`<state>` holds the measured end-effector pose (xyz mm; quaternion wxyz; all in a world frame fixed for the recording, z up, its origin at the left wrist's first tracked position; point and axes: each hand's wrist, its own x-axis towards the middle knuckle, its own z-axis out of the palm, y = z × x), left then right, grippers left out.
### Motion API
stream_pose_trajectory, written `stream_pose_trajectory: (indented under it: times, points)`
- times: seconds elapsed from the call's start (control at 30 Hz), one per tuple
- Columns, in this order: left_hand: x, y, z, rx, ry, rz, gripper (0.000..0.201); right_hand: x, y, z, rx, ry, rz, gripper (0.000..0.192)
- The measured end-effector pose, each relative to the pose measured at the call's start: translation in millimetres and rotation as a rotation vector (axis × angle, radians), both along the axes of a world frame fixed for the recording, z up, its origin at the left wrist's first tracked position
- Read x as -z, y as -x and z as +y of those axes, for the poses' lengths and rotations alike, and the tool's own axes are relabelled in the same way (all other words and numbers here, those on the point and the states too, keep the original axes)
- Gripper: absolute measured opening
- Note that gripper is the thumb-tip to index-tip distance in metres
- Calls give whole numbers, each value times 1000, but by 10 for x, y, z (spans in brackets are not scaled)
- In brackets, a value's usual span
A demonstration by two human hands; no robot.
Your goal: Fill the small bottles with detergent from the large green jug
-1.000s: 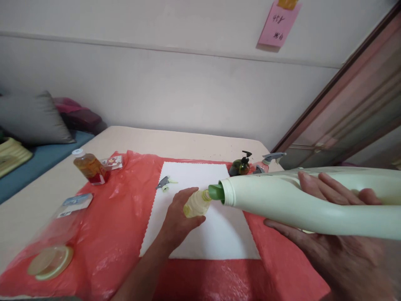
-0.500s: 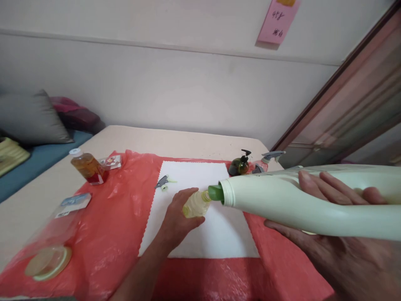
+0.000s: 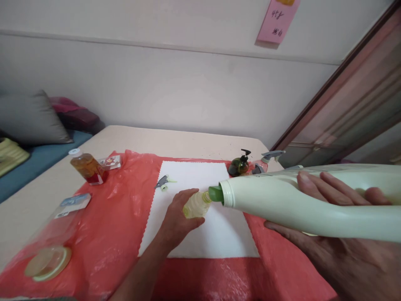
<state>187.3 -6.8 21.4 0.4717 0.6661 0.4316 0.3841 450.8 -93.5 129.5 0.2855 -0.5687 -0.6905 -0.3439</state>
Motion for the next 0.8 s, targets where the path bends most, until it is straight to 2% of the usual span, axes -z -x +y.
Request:
stream_pose_trajectory:
  times: [0.17,0.7,0.8]
  points:
    - [1,-3,5,-2,-5,-3,63,-1,-8,-25,12,58,23,78]
    - [1,-5,8,-5,2,15,64,-9,-16,-22,13,62,-28,80]
    - [6,-1,14,0,6,15,63,-5,-2,-19,15,45,-4,74]
